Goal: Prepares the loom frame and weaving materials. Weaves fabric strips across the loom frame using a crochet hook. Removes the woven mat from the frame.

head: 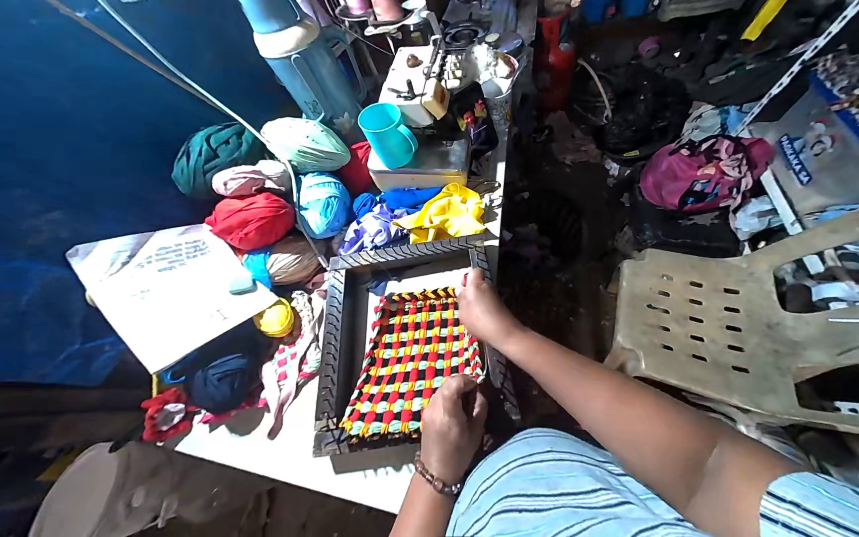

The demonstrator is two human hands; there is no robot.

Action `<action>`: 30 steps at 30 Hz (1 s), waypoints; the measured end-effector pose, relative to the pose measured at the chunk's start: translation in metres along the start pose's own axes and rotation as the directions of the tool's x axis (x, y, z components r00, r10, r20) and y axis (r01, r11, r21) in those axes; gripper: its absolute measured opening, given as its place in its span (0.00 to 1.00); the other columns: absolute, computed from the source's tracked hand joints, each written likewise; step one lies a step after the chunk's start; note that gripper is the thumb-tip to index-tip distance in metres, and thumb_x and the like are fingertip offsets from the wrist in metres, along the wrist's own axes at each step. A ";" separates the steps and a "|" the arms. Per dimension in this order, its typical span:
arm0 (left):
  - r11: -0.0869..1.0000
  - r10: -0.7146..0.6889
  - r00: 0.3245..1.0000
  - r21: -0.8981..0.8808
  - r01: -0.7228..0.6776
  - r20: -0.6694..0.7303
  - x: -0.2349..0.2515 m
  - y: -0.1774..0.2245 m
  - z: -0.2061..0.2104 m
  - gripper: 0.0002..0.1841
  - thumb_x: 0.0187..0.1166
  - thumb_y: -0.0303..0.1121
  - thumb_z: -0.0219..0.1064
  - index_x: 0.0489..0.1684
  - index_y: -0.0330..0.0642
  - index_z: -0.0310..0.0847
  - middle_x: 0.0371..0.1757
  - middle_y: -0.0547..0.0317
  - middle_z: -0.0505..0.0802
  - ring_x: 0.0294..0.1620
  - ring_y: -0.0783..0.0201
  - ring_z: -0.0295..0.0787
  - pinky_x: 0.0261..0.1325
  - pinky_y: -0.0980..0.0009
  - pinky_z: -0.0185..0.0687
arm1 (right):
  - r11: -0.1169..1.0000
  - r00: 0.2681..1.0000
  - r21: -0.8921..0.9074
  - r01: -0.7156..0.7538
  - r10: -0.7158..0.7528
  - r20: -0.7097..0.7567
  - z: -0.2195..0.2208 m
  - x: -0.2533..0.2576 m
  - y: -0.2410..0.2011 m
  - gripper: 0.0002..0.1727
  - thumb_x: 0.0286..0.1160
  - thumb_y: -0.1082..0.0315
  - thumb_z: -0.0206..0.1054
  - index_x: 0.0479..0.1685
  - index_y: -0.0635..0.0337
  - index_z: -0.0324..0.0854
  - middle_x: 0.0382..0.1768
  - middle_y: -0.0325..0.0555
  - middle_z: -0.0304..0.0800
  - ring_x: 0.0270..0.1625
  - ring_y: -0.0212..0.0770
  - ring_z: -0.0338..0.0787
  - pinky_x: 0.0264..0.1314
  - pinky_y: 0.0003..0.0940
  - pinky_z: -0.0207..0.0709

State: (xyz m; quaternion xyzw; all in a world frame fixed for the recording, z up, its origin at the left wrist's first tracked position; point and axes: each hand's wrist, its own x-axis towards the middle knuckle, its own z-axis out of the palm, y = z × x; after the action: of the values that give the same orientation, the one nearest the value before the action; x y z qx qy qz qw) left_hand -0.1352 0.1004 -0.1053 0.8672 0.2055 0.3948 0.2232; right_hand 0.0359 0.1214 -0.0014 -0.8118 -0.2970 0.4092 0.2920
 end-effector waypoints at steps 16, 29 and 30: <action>0.976 -0.130 0.933 -0.123 0.180 0.335 0.019 -0.001 -0.015 0.17 0.67 0.27 0.72 0.55 0.31 0.87 0.37 0.54 0.96 0.38 0.64 0.95 0.51 0.69 0.91 | 0.430 0.873 0.764 0.481 -0.161 -0.459 0.012 -0.057 0.049 0.03 0.84 0.66 0.53 0.40 0.48 0.67 0.13 0.24 0.61 0.13 0.21 0.62 0.19 0.19 0.62; 0.918 -0.382 0.889 0.214 0.333 0.254 -0.010 0.031 -0.061 0.25 0.58 0.61 0.78 0.27 0.45 0.93 0.44 0.47 0.93 0.47 0.42 0.89 0.43 0.42 0.82 | 0.084 0.964 0.965 0.248 -0.123 -0.237 0.012 -0.083 0.074 0.24 0.88 0.62 0.46 0.16 0.45 0.73 0.17 0.29 0.76 0.26 0.30 0.83 0.48 0.32 0.86; 0.917 -0.384 0.890 0.215 0.337 0.244 -0.010 0.032 -0.058 0.24 0.57 0.60 0.79 0.27 0.45 0.93 0.44 0.47 0.93 0.47 0.42 0.89 0.43 0.43 0.83 | 0.087 0.964 0.967 0.239 -0.141 -0.226 0.013 -0.085 0.075 0.23 0.86 0.63 0.50 0.14 0.44 0.73 0.17 0.29 0.75 0.27 0.30 0.83 0.50 0.33 0.85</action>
State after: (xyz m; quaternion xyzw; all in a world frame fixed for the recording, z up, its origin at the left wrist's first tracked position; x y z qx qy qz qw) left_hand -0.1813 0.0823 -0.0597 0.8764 0.3618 0.2007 0.2464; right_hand 0.0015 0.0140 -0.0200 -0.3808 -0.0413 0.4306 0.8172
